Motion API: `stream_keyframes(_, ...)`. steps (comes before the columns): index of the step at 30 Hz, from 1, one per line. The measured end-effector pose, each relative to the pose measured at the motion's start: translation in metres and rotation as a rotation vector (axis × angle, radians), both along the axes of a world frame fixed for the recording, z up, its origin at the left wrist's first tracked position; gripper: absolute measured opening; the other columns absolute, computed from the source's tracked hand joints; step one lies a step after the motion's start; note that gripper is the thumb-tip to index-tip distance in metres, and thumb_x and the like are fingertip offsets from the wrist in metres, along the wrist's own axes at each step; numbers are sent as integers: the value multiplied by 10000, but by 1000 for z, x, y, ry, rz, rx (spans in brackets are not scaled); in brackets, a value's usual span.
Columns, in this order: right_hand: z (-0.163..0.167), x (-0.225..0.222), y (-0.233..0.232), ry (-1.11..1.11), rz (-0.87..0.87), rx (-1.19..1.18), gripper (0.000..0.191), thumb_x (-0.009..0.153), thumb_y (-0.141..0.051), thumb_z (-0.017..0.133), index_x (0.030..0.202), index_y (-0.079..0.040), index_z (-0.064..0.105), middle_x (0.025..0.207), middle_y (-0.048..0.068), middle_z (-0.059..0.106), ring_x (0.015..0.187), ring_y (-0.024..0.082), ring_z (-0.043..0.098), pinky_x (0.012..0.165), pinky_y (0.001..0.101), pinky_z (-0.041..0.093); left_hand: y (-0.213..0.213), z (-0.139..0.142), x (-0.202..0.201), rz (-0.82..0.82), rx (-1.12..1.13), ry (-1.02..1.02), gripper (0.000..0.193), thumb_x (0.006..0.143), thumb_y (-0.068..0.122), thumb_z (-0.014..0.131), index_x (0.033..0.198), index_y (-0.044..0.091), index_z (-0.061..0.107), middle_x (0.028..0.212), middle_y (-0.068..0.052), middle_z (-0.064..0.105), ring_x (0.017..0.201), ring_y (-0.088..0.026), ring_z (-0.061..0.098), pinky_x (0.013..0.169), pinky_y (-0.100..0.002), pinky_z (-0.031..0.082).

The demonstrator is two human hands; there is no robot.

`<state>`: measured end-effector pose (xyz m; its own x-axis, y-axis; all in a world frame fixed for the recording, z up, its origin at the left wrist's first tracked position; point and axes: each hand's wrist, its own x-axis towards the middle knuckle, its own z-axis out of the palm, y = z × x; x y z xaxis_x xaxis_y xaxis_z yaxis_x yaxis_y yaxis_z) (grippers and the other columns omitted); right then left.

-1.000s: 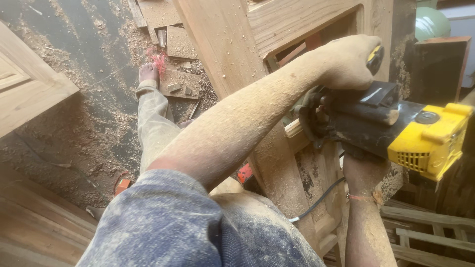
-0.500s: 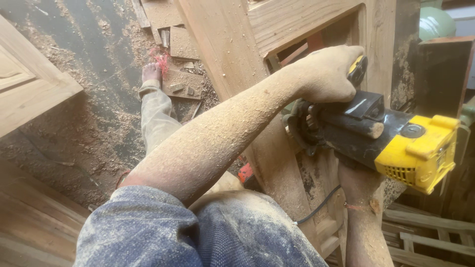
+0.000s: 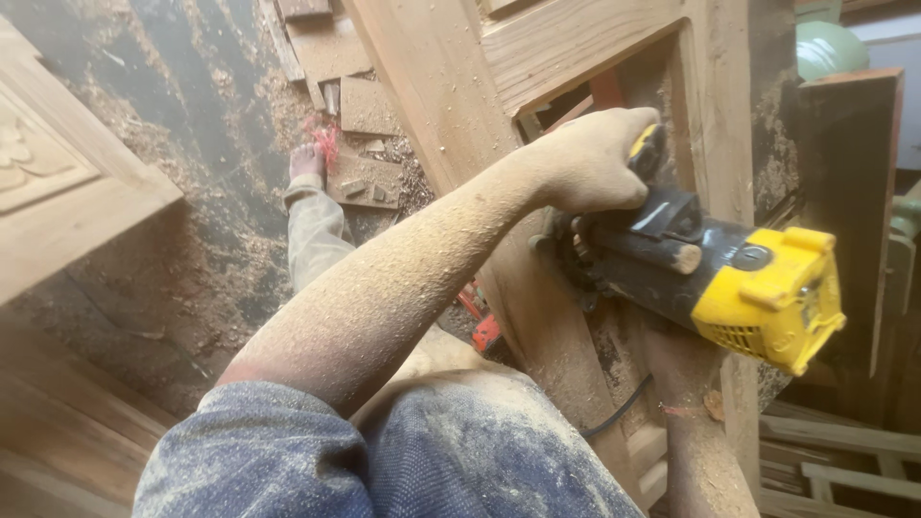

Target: The person uses a yellow electric carving machine to shape and smooth the edges of a wooden frame with floral carvings. They move the tool along the frame's contours, generating wood shavings.

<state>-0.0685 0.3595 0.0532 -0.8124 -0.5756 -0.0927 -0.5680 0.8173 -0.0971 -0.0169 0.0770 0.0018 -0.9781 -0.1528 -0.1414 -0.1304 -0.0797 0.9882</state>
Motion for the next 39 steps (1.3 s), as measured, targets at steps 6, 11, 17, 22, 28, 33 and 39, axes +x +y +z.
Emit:
stream_keyframes(6, -1, 1, 1, 43, 106, 85, 671, 878, -484, 755, 1437, -150, 594, 1421, 90, 641, 1344, 272, 581, 1140, 438, 431, 3, -9, 7, 36, 18, 65, 522, 702, 114, 710, 1206, 51, 590, 1085, -153, 732, 1032, -259, 716, 893, -371, 581)
stream_keyframes(11, -16, -4, 10, 31, 148, -78, 654, 903, -472, 749, 1432, -126, 584, 1401, 102, 638, 1315, 277, 587, 1113, 434, 447, 3, -14, 13, 5, -12, 7, 456, 703, 118, 718, 1138, 63, 597, 1029, -129, 720, 984, -240, 704, 858, -360, 566)
stream_keyframes(17, -26, 10, 31, 9, 42, -98, 600, 939, -438, 740, 1415, -107, 588, 1372, 108, 647, 1283, 276, 596, 1088, 431, 462, 3, -16, 16, -54, 33, -22, 434, 704, 71, 711, 1122, 60, 595, 972, -96, 711, 949, -199, 694, 854, -334, 569)
stream_keyframes(22, -32, 18, 37, 16, -19, -150, 556, 968, -409, 732, 1401, -91, 591, 1349, 112, 655, 1257, 274, 604, 1067, 430, 474, -2, -12, 12, -115, 5, -49, 418, 706, 46, 718, 1108, 57, 605, 973, -76, 716, 952, -172, 691, 870, -324, 565)
stream_keyframes(28, -41, 23, 37, 37, -107, -207, 503, 1004, -375, 723, 1384, -71, 594, 1320, 118, 664, 1225, 273, 613, 1042, 427, 489, -16, -9, 5, -260, 3, -78, 403, 726, 42, 720, 1111, 54, 605, 1004, -73, 706, 986, -175, 693, 921, -333, 563)
stream_keyframes(33, -47, 25, 29, 42, -191, -251, 460, 1034, -346, 716, 1370, -55, 597, 1297, 122, 671, 1198, 271, 621, 1021, 425, 502, -31, -6, -10, -413, 44, -126, 417, 734, 68, 762, 1121, 61, 606, 1050, -85, 695, 1022, -204, 693, 964, -365, 574)
stream_keyframes(39, -44, 33, 24, 64, -316, -283, 410, 1070, -312, 707, 1353, -36, 601, 1268, 127, 681, 1166, 270, 630, 996, 423, 516, -47, -5, -37, -558, 31, -141, 470, 779, 150, 819, 1180, 99, 578, 1083, -87, 705, 1047, -194, 701, 982, -420, 581)
